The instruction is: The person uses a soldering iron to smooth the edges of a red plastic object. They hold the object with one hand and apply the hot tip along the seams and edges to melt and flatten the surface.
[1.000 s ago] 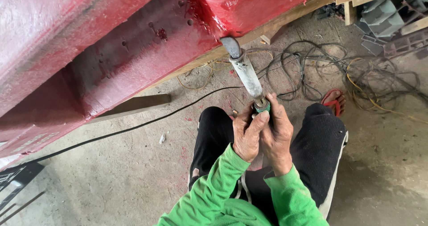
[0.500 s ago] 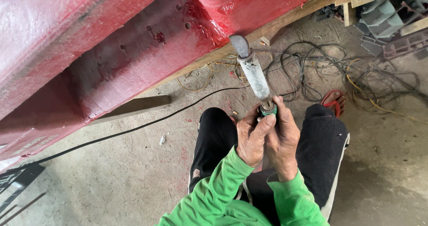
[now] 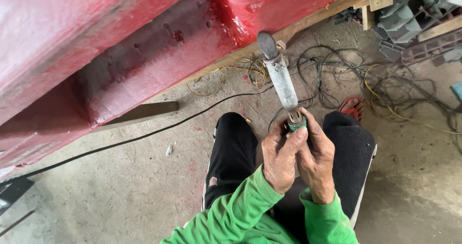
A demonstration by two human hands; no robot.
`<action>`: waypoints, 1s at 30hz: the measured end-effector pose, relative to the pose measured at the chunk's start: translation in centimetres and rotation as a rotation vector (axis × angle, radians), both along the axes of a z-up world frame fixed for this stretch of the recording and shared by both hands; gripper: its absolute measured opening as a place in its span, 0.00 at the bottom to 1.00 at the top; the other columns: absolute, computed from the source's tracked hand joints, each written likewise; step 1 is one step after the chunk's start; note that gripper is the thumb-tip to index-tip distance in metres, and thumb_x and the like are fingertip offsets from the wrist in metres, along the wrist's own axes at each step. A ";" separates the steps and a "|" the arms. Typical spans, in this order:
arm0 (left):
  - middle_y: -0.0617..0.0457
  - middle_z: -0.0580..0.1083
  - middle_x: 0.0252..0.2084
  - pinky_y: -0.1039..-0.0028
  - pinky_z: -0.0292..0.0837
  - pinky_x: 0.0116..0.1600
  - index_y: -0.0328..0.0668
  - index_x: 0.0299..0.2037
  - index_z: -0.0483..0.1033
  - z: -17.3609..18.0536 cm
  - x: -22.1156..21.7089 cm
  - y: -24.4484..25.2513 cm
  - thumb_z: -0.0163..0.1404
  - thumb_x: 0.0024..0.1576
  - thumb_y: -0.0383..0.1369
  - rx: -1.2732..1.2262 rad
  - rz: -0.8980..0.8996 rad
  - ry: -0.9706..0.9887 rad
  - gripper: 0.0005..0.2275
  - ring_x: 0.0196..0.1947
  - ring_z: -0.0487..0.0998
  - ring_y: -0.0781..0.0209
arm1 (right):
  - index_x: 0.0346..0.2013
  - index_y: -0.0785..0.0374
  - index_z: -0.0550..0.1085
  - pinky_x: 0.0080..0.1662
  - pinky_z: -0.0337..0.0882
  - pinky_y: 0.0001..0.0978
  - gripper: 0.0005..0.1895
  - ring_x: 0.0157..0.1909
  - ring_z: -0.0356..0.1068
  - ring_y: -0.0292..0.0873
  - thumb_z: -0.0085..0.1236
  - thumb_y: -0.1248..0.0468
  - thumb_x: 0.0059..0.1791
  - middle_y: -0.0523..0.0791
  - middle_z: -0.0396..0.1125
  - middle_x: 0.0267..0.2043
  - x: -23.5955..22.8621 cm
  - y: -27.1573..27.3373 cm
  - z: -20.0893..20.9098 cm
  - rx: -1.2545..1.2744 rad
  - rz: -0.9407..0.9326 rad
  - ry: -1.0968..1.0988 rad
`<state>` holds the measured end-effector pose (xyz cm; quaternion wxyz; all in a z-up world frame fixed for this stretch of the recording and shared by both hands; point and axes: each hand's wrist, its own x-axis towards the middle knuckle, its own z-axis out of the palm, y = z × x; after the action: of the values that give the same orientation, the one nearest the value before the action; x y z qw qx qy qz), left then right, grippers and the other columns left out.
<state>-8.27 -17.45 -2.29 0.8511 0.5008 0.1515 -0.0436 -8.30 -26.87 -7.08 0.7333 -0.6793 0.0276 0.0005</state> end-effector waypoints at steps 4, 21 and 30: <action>0.57 0.74 0.45 0.78 0.69 0.52 0.28 0.55 0.73 1.2 -0.8 0.6 0.52 0.67 0.32 -0.027 0.003 -0.028 0.13 0.45 0.71 0.72 | 0.67 0.68 0.68 0.53 0.70 0.22 0.23 0.49 0.69 0.32 0.52 0.71 0.56 0.44 0.71 0.52 -0.6 0.3 2.3 -0.095 0.021 0.018; 0.53 0.78 0.49 0.78 0.70 0.58 0.31 0.55 0.77 9.7 -4.9 5.5 0.52 0.67 0.31 -0.538 -0.130 0.152 0.11 0.48 0.76 0.69 | 0.69 0.73 0.60 0.65 0.65 0.40 0.37 0.70 0.65 0.57 0.57 0.74 0.44 0.61 0.64 0.65 -5.5 1.6 17.9 -0.722 0.206 -0.177; 0.45 0.78 0.53 0.71 0.73 0.62 0.33 0.53 0.76 10.9 -5.2 6.5 0.50 0.68 0.29 -0.749 -0.142 0.133 0.08 0.52 0.79 0.61 | 0.68 0.73 0.63 0.66 0.63 0.37 0.34 0.68 0.66 0.54 0.57 0.72 0.47 0.59 0.67 0.63 -7.1 4.2 20.9 -0.719 0.128 -0.027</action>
<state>-13.47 -10.94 8.63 0.9583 0.1605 0.1449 -0.1869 -15.37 -22.65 13.83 0.4463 -0.8940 -0.0263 0.0278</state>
